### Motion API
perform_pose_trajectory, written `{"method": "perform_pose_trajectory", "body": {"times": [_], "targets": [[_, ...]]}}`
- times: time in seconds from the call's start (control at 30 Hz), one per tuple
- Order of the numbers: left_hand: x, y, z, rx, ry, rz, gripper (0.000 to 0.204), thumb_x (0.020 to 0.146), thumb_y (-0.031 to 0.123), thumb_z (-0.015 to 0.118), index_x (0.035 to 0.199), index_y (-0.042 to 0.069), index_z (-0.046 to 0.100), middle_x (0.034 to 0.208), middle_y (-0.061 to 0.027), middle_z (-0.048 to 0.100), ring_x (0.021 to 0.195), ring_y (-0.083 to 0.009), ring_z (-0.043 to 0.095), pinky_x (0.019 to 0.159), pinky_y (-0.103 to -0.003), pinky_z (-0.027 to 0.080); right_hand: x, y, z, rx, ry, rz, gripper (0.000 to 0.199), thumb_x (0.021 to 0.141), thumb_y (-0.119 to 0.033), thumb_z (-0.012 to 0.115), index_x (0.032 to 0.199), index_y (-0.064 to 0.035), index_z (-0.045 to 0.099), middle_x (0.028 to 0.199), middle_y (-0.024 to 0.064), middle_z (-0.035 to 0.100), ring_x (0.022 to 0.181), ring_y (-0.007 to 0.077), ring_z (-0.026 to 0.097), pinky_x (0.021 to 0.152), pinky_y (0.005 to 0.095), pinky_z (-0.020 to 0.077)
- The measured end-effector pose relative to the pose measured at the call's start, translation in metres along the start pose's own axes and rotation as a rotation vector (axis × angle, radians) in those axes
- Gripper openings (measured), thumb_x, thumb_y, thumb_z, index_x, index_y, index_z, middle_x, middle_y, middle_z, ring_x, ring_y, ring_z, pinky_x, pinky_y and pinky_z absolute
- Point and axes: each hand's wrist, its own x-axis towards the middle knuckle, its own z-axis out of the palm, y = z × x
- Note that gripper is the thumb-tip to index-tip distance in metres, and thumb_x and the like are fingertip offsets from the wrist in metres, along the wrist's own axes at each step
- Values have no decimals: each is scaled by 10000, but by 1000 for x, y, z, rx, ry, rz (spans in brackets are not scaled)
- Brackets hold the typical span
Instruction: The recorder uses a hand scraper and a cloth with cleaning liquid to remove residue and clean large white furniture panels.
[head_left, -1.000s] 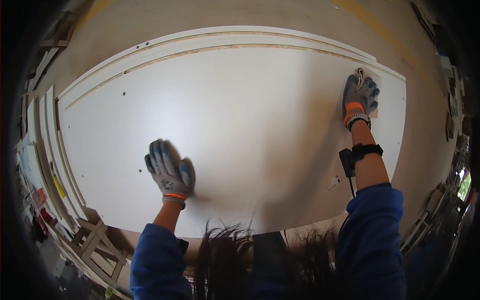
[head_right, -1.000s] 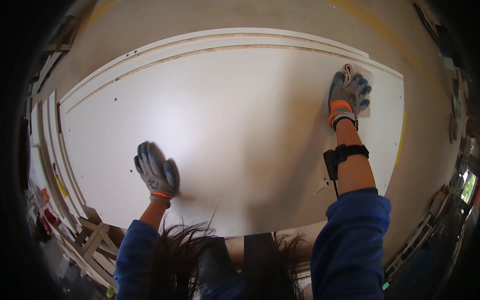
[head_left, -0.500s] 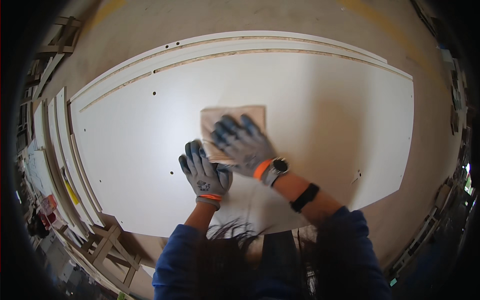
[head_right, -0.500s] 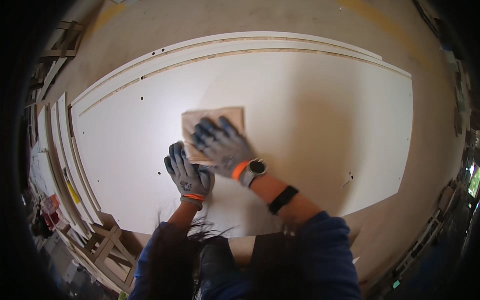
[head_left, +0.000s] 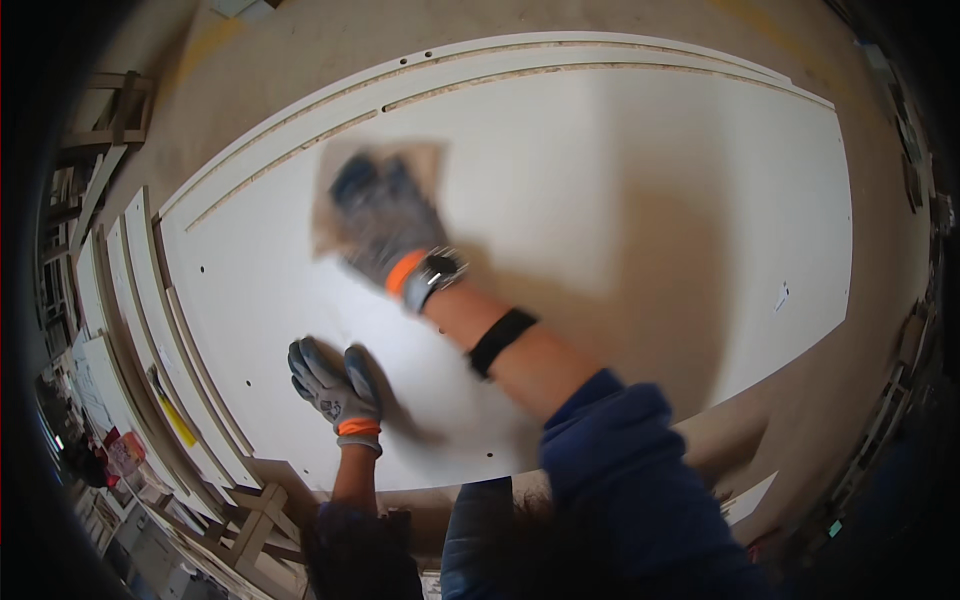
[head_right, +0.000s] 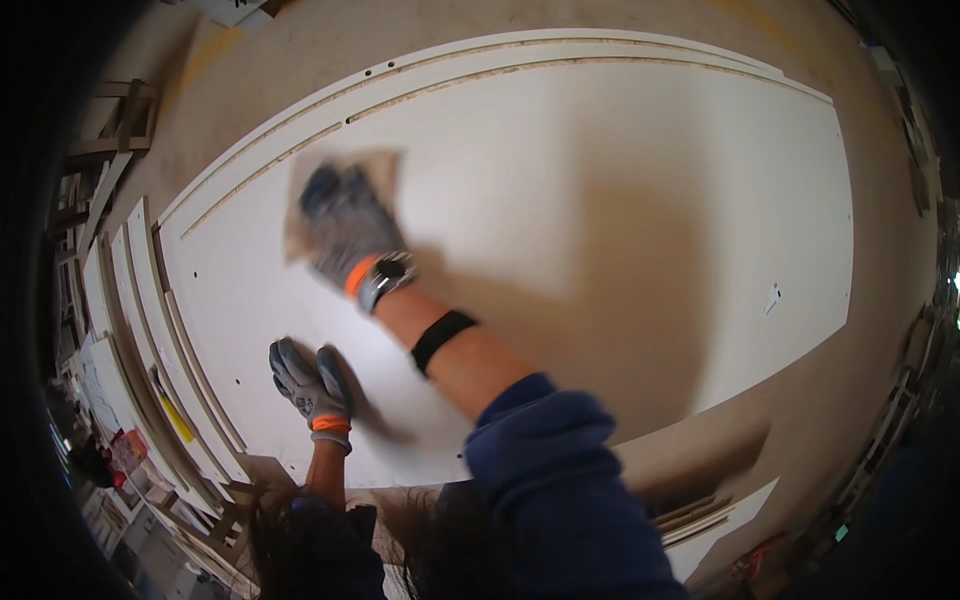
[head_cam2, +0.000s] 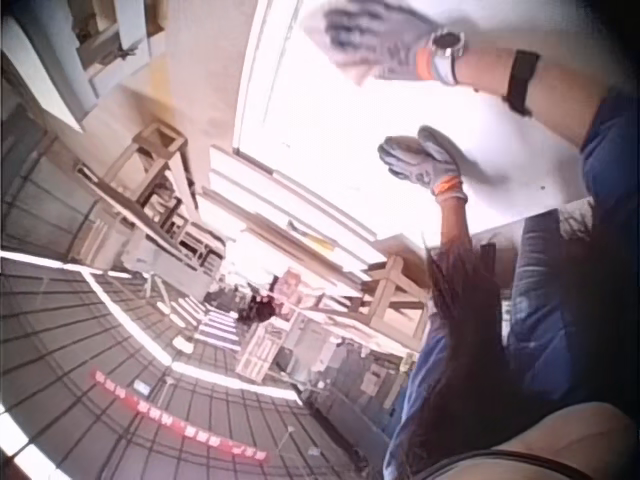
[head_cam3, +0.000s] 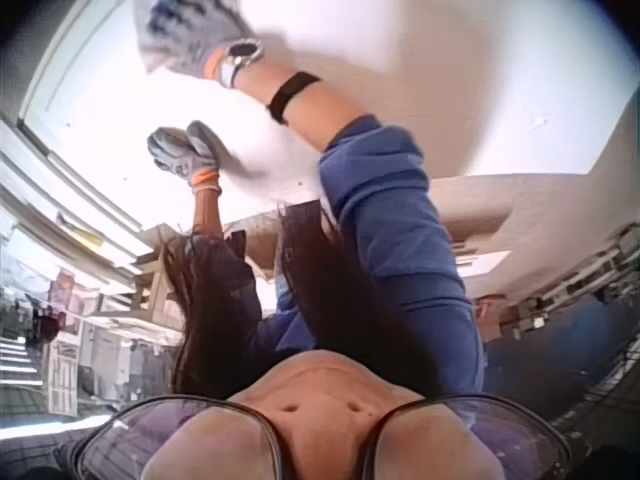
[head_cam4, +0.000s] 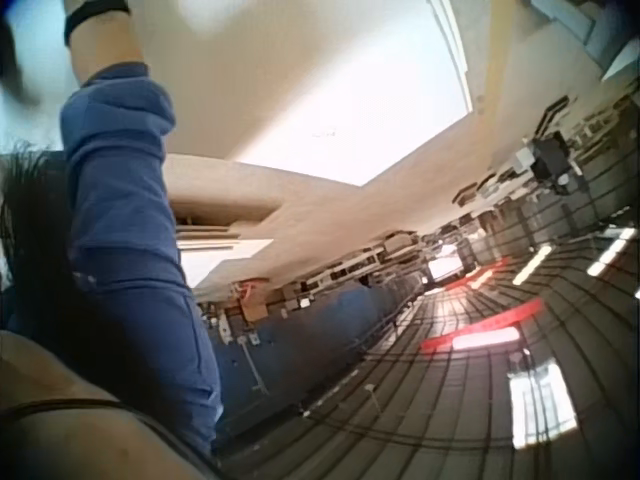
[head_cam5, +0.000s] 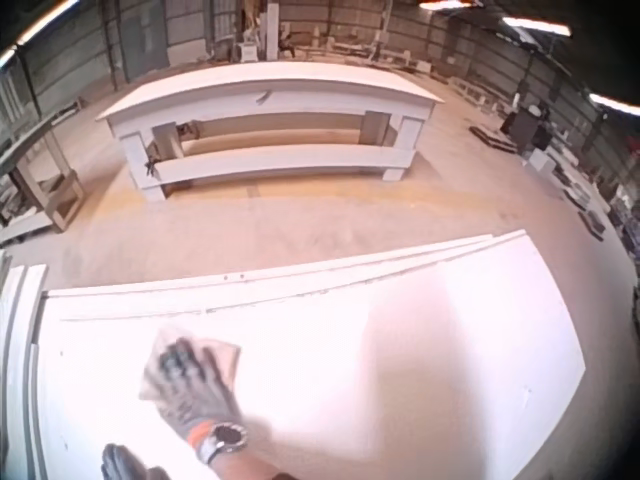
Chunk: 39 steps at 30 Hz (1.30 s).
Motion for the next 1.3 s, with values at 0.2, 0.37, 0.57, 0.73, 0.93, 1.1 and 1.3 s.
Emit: {"method": "perform_pose_trajectory", "body": {"times": [0.2,0.37,0.57,0.73,0.93,1.1,1.3], "targets": [[8,-43,-4,-79,-54,319,615,870,286,547,1368,-26,367,1376,-252,399,1291,-413,363,1072,-524,241,-44,122,-13,-28,251,221,698,771,-432,620,1336,-57,455,1370,169,455,1334,331,347,1103,519,227],[7,-48,-11,-58,-14,290,678,810,328,562,1367,-14,384,1367,-238,421,1291,-405,371,1078,-538,223,-185,285,-77,-356,71,1176,577,922,-467,447,1327,-57,471,1273,164,503,1231,323,432,1035,504,304],[8,-44,-6,-87,18,335,668,812,316,547,1368,-13,377,1374,-232,409,1298,-404,357,1082,-542,202,-98,190,-39,-407,220,629,503,820,-451,576,1156,-77,580,1220,121,550,1196,326,460,956,517,355],[11,-42,-17,-88,-24,294,647,808,298,542,1359,-2,384,1369,-227,408,1306,-394,342,1091,-534,184,-83,12,-42,69,-177,-2,728,826,-542,534,1414,-141,382,1484,106,344,1396,313,254,1117,540,169],[3,-49,-10,-44,-47,265,625,835,304,509,1376,22,374,1392,-189,392,1332,-354,327,1106,-519,165,-259,-22,-80,404,-670,-422,617,801,-455,577,1295,-99,479,1370,137,464,1276,317,427,1100,487,277],[-4,-58,-10,29,22,294,623,884,349,484,1407,33,357,1423,-192,384,1352,-343,318,1114,-516,178,-227,108,-96,-86,-453,40,584,858,-423,548,1349,-119,461,1372,116,466,1305,301,385,1070,549,261],[1,-48,-2,-8,2,313,583,918,343,450,1418,60,353,1437,-176,378,1356,-332,319,1122,-474,177,-94,95,-49,-261,137,226,556,892,-438,460,1337,-105,464,1415,150,429,1341,333,338,1095,536,220]]}}
